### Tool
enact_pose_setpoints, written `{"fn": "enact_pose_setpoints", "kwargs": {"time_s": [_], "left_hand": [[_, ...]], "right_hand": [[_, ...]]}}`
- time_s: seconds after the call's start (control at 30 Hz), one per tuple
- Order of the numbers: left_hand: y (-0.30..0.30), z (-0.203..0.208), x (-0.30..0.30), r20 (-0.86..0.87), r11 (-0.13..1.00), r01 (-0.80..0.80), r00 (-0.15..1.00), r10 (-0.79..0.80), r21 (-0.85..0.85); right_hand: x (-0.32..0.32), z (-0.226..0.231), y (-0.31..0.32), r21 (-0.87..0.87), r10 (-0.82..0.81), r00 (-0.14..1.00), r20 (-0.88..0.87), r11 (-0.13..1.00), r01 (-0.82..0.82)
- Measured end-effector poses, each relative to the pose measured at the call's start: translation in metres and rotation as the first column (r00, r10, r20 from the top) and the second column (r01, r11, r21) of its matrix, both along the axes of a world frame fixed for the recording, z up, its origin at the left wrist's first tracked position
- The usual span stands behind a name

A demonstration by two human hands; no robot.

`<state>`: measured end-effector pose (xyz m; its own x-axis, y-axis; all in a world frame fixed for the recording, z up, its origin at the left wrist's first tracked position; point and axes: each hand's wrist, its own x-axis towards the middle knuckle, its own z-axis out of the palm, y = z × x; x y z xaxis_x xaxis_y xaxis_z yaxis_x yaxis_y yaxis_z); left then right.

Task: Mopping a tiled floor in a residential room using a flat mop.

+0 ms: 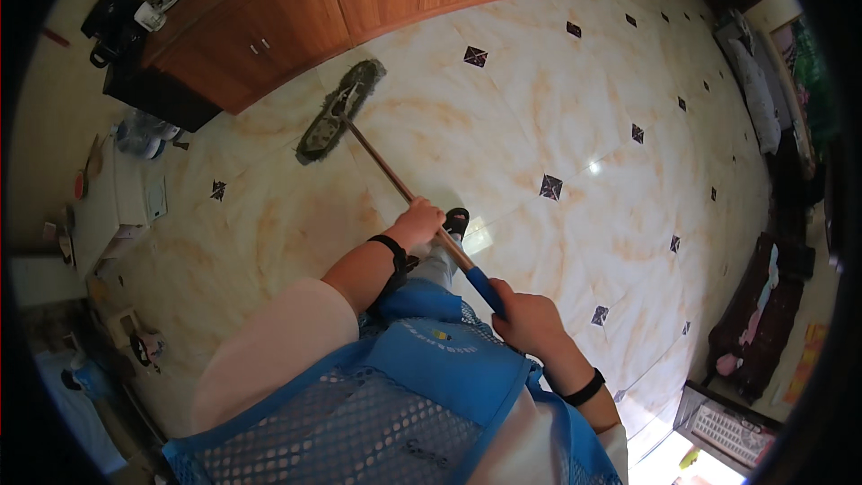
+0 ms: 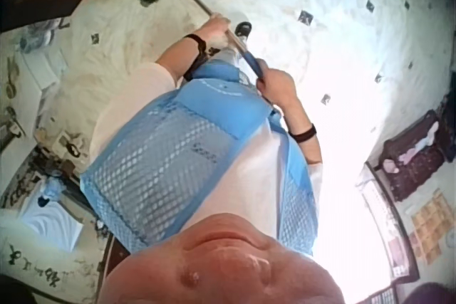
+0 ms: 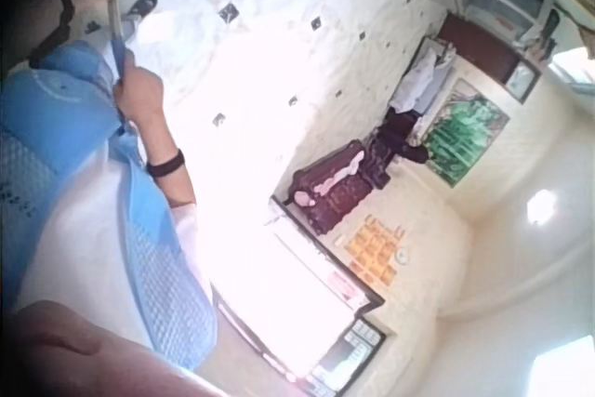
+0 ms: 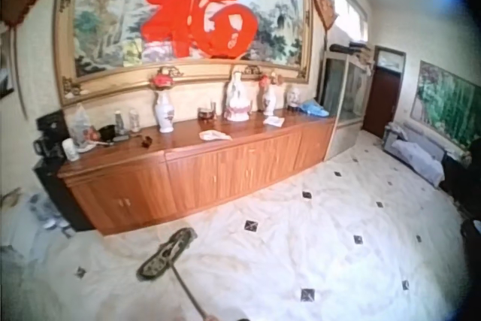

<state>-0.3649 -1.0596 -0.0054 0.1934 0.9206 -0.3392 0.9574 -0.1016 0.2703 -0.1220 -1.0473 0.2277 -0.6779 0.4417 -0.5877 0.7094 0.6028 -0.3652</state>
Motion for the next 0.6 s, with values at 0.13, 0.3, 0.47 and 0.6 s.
{"fn": "enact_pose_setpoints", "kwargs": {"time_s": [0.13, 0.3, 0.47, 0.6], "left_hand": [[-0.011, 0.033, 0.027, 0.131, 0.998, 0.065, 0.989, -0.066, 0.016], [-0.020, 0.064, 0.058, 0.194, 0.978, 0.150, 0.974, -0.121, -0.147], [-0.028, 0.063, 0.078, 0.361, 0.947, 0.242, 0.920, -0.155, -0.210], [-0.029, 0.109, 0.088, 0.398, 0.856, 0.189, 0.917, 0.021, -0.482]], "right_hand": [[0.021, 0.033, -0.017, 0.059, -0.024, 1.000, 0.010, 0.998, 0.023], [0.048, 0.067, -0.038, 0.120, -0.046, 0.997, 0.054, 0.992, 0.039], [0.072, 0.088, -0.059, 0.192, -0.091, 0.995, 0.031, 0.978, 0.083], [0.096, 0.076, -0.081, 0.200, -0.217, 0.970, -0.110, 0.951, 0.236]]}}
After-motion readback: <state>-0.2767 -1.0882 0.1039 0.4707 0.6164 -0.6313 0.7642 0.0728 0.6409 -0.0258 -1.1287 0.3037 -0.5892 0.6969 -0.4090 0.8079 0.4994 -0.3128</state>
